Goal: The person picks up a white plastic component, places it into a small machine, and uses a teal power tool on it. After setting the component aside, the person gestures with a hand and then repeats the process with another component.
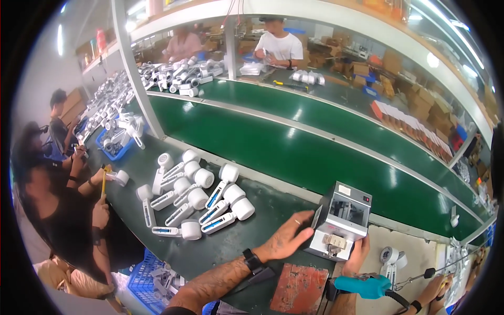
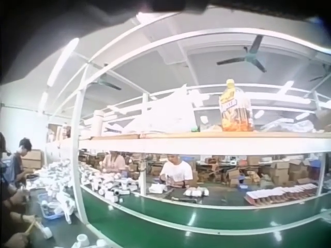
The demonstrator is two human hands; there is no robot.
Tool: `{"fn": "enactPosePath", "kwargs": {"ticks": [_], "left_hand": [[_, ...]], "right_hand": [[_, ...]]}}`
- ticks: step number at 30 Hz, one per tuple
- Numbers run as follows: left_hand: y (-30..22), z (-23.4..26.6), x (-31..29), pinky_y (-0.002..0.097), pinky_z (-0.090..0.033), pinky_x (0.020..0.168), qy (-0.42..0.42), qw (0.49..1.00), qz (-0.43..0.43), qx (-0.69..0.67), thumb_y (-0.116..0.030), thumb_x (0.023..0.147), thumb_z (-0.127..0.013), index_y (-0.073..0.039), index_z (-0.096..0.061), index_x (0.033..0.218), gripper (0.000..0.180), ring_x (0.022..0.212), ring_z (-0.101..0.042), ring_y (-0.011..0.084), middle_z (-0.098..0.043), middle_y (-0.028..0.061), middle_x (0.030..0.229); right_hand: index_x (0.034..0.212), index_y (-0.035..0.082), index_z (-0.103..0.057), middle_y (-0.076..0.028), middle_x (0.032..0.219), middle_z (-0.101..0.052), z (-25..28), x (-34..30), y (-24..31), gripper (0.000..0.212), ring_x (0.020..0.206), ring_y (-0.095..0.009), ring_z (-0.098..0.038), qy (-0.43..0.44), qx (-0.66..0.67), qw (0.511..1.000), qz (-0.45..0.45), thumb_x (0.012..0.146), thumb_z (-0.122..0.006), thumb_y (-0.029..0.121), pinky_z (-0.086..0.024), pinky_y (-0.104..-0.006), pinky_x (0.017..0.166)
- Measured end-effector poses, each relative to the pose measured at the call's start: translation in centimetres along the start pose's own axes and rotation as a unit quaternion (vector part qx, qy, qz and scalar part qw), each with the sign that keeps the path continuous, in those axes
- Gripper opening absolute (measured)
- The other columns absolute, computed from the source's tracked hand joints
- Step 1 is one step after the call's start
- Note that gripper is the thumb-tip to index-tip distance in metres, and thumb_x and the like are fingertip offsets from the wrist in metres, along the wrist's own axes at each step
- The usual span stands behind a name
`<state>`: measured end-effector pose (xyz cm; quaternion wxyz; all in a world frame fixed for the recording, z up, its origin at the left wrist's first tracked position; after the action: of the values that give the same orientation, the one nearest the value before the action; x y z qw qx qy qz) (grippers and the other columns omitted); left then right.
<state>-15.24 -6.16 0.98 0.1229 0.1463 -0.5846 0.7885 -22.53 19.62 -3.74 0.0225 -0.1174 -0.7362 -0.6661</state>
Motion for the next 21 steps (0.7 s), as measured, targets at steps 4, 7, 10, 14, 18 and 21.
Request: {"fn": "enactPosePath", "kwargs": {"ticks": [4,7,10,14,18,21], "left_hand": [[0.1,-1.3,-0.6,0.0416,-0.040,0.114,0.056,0.996,0.009,0.071,-0.034,0.108,-0.050,0.004,-0.044,0.148,0.055,0.135,-0.051,0.0380,-0.047,0.0235,0.149],[0.3,-1.4,-0.5,0.0425,-0.041,0.114,0.073,0.997,0.027,0.031,-0.033,0.108,-0.050,0.003,-0.045,0.148,0.054,0.137,-0.050,0.0386,-0.047,0.0232,0.149],[0.3,-1.1,-0.4,0.0431,-0.041,0.114,0.065,0.996,0.034,0.044,-0.032,0.109,-0.048,0.002,-0.046,0.148,0.052,0.136,-0.051,0.0393,-0.048,0.0226,0.149],[0.9,-1.0,-0.4,0.0426,-0.041,0.113,0.061,0.998,0.034,0.013,-0.030,0.109,-0.045,0.002,-0.047,0.147,0.049,0.136,-0.052,0.0379,-0.050,0.0225,0.147],[0.8,-0.9,-0.4,0.0417,-0.042,0.113,0.058,0.998,0.032,0.008,-0.027,0.109,-0.045,0.002,-0.047,0.147,0.047,0.133,-0.053,0.0373,-0.052,0.0225,0.145],[0.5,-0.9,-0.4,0.0410,-0.043,0.111,0.053,0.998,0.020,0.029,-0.027,0.109,-0.044,0.002,-0.048,0.146,0.047,0.131,-0.055,0.0361,-0.053,0.0221,0.144]], "right_hand": [[0.107,0.000,-0.059,-0.004,0.096,-0.061,0.3,-0.3,0.2,0.023,0.091,-0.012,-0.054,-0.028,0.008,0.999,-0.022,0.107,-0.054,0.023,-0.046,-0.0292,0.084],[0.106,0.000,-0.059,-0.004,0.096,-0.061,0.0,-0.2,1.0,0.023,0.091,-0.012,-0.054,-0.009,0.013,1.000,-0.011,0.107,-0.053,0.023,-0.047,-0.0293,0.083],[0.108,0.000,-0.060,-0.005,0.098,-0.062,0.4,0.2,-0.3,0.022,0.092,-0.012,-0.055,-0.029,0.002,0.999,-0.025,0.106,-0.054,0.021,-0.047,-0.0286,0.083],[0.111,-0.001,-0.061,-0.005,0.101,-0.064,1.0,0.4,-1.3,0.022,0.094,-0.012,-0.056,-0.028,0.001,0.999,-0.031,0.105,-0.055,0.020,-0.047,-0.0283,0.086],[0.111,-0.001,-0.062,-0.005,0.101,-0.064,1.0,0.4,-1.5,0.021,0.094,-0.012,-0.056,-0.027,-0.002,0.999,-0.029,0.104,-0.056,0.018,-0.047,-0.0286,0.088],[0.112,-0.001,-0.062,-0.005,0.102,-0.065,1.4,0.4,-1.9,0.020,0.094,-0.013,-0.057,-0.026,0.002,0.999,-0.026,0.104,-0.056,0.016,-0.047,-0.0291,0.088]]}}
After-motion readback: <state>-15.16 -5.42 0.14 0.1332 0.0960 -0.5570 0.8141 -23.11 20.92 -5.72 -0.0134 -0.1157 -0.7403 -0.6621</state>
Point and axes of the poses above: each hand's wrist, its own x-axis towards the middle knuckle, its own z-axis out of the back of the hand, y = z × x, the point moved 9 cm from there along x, towards the middle knuckle
